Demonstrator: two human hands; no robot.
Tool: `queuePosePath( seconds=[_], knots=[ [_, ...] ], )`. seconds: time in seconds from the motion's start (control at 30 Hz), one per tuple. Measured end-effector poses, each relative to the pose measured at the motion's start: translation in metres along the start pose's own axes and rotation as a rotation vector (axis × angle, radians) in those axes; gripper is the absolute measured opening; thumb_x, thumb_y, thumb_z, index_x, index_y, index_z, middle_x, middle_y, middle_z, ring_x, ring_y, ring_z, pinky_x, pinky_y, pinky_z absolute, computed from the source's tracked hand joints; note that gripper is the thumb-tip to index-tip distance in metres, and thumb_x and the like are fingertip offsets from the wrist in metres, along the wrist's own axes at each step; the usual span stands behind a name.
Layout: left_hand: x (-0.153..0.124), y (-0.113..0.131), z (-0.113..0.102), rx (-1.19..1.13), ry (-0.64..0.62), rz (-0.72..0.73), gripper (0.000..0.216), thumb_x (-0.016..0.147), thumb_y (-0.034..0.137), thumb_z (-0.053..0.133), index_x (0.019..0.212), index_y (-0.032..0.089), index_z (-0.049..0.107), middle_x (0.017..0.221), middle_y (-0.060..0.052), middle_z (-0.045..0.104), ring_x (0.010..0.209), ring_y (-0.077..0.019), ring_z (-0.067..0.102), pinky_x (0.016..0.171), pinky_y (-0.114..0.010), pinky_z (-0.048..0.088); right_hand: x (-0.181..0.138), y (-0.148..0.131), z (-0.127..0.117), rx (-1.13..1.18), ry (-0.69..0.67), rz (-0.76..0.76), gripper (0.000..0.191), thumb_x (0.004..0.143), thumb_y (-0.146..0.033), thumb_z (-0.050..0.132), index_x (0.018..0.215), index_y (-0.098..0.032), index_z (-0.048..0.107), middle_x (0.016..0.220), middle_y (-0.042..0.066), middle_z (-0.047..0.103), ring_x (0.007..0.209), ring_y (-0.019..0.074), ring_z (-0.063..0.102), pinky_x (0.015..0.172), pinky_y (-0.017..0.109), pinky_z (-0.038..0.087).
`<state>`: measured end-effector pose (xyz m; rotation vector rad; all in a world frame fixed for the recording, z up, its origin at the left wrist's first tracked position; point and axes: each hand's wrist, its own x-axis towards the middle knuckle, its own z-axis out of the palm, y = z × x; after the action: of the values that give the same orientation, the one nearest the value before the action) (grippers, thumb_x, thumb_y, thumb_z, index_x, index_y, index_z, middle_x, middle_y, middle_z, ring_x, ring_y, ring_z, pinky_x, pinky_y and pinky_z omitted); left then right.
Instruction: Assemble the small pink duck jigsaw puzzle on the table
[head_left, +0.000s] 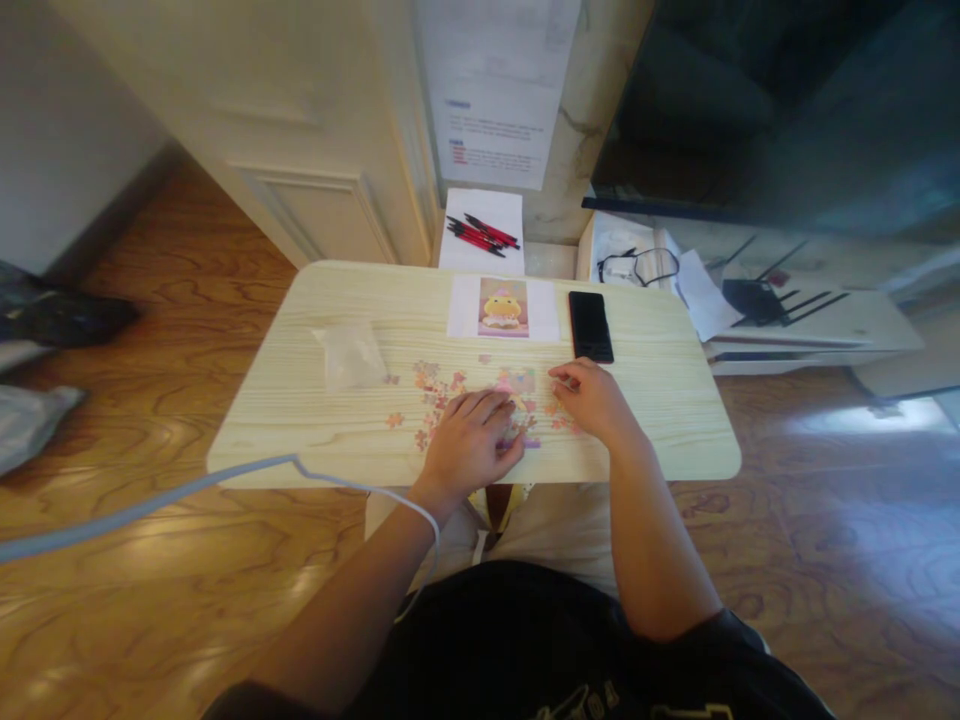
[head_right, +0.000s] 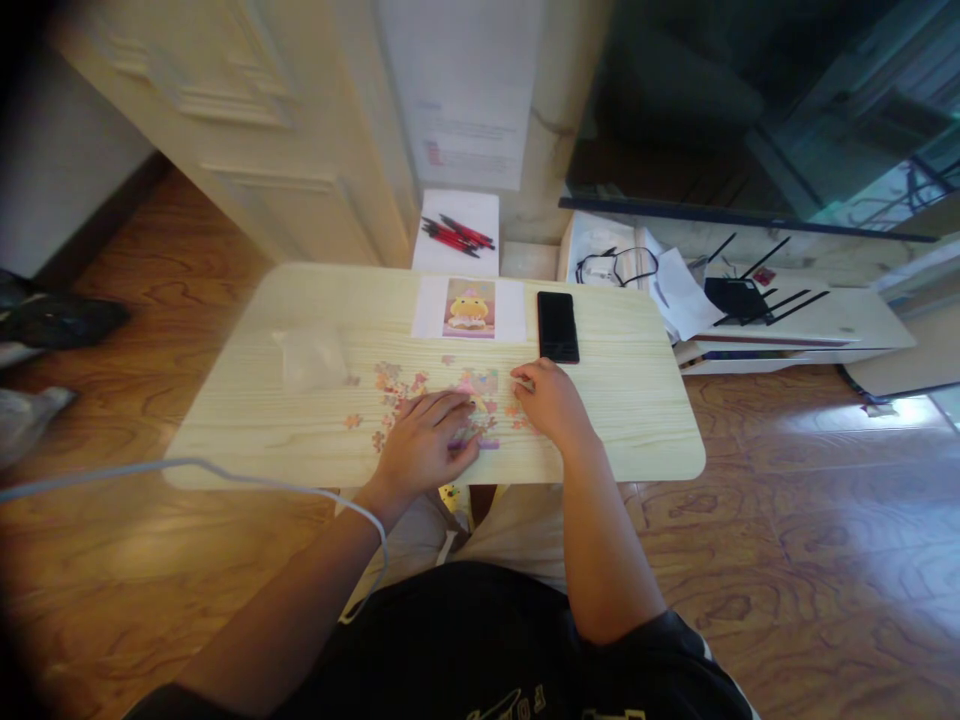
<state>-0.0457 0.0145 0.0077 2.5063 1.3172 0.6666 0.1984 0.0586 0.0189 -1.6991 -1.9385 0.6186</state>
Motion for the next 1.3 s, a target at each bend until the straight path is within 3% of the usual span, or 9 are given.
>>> queuePosePath(
  seconds=[0.13,0.57,0.8,0.93,1.1,1.3],
  knots=[
    [0.001,0.000,-0.001,-0.018,0.002,0.000,0.034,0.093,0.036,0.062,0.124,0.024,0.071,0.138,-0.010,0.068,0.133,-0.0302,0.059,0.114,-0.051,0.046,-0.006,-0.002,0.005,0.033,-0.031,-0.009,0.025,0.089,-0.021,0.073,0.114,-0.021,0.078,0.112,0.008,0.068,0.104,0.0212,0.067,0.095,0.035,0.056],
    [0.000,0.000,-0.001,0.001,-0.004,0.002,0.037,0.095,0.037,0.061,0.127,0.022,0.070,0.143,-0.010,0.066,0.138,-0.0291,0.056,0.118,-0.049,0.043,-0.009,-0.003,0.013,0.112,-0.073,0.072,0.029,0.091,-0.019,0.071,0.120,-0.021,0.076,0.123,0.009,0.063,0.077,0.0130,0.068,0.084,0.032,0.060],
    [-0.001,0.000,0.000,-0.023,0.008,0.000,0.036,0.095,0.037,0.061,0.127,0.023,0.070,0.142,-0.009,0.066,0.137,-0.0297,0.057,0.117,-0.050,0.044,-0.009,0.002,0.014,0.127,-0.044,0.044,0.028,0.090,-0.022,0.072,0.117,-0.021,0.076,0.119,0.008,0.066,0.086,0.0160,0.069,0.085,0.032,0.059],
    [-0.005,-0.006,-0.001,-0.115,0.063,-0.014,0.033,0.096,0.037,0.060,0.126,0.026,0.070,0.135,-0.007,0.070,0.128,-0.0273,0.062,0.112,-0.048,0.048,-0.008,0.005,0.000,0.094,0.062,0.000,0.019,0.094,-0.022,0.064,0.107,-0.021,0.078,0.108,0.006,0.072,0.093,0.0187,0.068,0.087,0.033,0.055],
    [-0.008,-0.016,-0.006,-0.295,0.191,-0.091,0.029,0.103,0.035,0.049,0.118,0.025,0.072,0.122,-0.005,0.075,0.119,-0.0218,0.067,0.106,-0.042,0.052,-0.015,0.014,-0.032,0.088,0.128,0.021,0.023,0.095,-0.021,0.060,0.109,-0.021,0.078,0.111,0.007,0.076,0.093,0.0195,0.068,0.085,0.034,0.054],
    [0.001,-0.013,-0.009,-0.327,0.146,-0.060,0.028,0.102,0.036,0.055,0.120,0.024,0.072,0.122,-0.005,0.076,0.118,-0.0217,0.068,0.108,-0.041,0.052,-0.035,0.025,-0.053,0.011,0.092,0.138,0.017,0.090,-0.028,0.069,0.103,-0.022,0.078,0.101,0.006,0.078,0.081,0.0191,0.066,0.080,0.035,0.054]
  ],
)
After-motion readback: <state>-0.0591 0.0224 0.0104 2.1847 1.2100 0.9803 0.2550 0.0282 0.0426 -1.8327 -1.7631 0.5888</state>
